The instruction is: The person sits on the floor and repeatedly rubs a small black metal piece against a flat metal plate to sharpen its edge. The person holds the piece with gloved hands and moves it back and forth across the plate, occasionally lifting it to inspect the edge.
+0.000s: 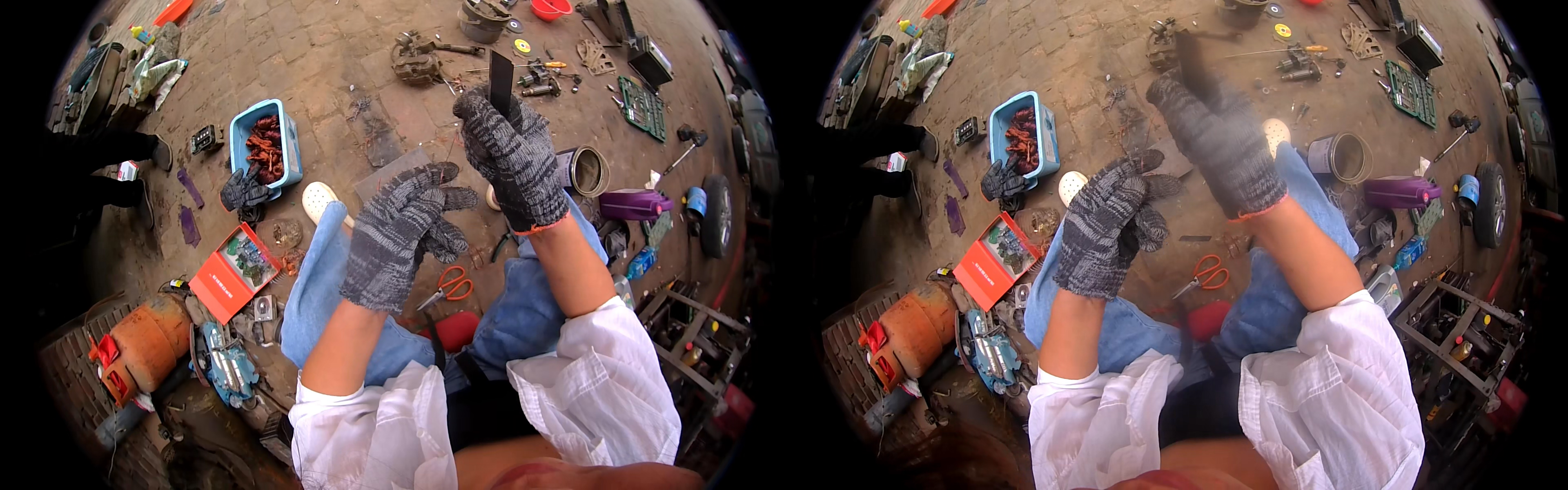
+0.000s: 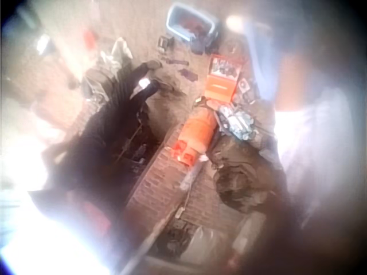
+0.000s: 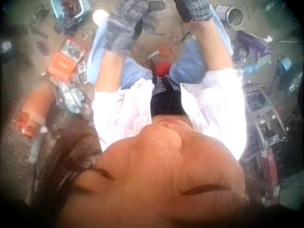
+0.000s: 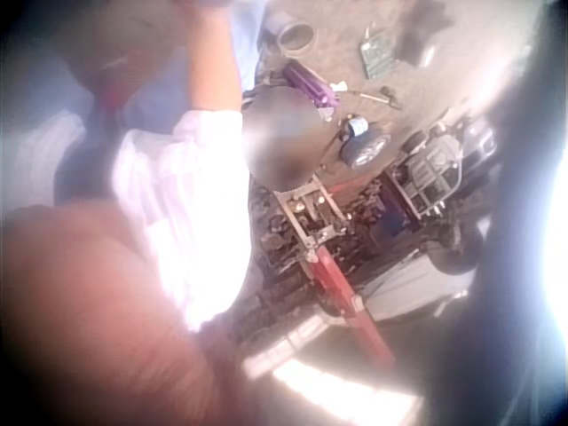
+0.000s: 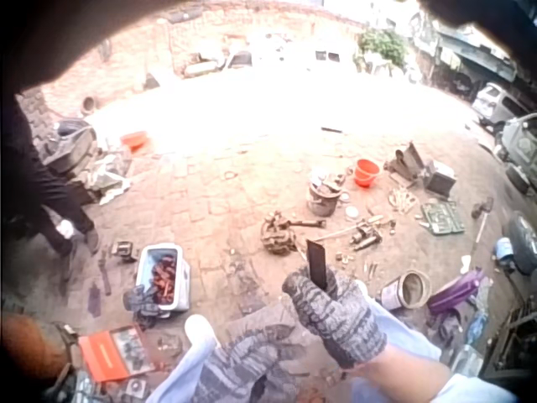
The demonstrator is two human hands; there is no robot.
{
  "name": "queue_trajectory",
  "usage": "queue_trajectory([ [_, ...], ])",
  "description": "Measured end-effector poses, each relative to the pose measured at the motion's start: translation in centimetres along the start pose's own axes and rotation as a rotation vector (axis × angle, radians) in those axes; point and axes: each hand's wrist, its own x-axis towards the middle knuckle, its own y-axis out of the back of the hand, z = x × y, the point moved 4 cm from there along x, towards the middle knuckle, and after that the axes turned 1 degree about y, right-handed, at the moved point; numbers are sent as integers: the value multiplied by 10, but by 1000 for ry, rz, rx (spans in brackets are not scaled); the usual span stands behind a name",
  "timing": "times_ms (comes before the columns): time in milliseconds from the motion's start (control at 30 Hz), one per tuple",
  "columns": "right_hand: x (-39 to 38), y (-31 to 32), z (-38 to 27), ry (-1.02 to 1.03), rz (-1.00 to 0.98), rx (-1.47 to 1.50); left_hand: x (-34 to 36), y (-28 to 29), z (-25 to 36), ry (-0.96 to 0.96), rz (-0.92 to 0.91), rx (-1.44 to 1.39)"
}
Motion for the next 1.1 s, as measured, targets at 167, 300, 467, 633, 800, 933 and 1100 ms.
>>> queue_trajectory([
  [167,3,-1,-1,-2,29,-9,-2,8,4,-31,27,41],
  [300,5,-2,2,136,-41,15,0,17,7,-91,105,-81],
  [467,-2,-1,-2,73,-22,266,0,21,10,-143,236,-63],
  [633,-4,3,-14,117,49,-10,-3,25,13,-236,292,-1],
  [800,-27,-25,-6,138,-295,-161,-10,20,23,-568,349,326],
  [933,-28,-30,-5,111,-259,-200,-12,15,23,-556,343,417],
  [1100,-30,-33,-9,114,-270,-136,-16,13,19,-473,338,286],
])
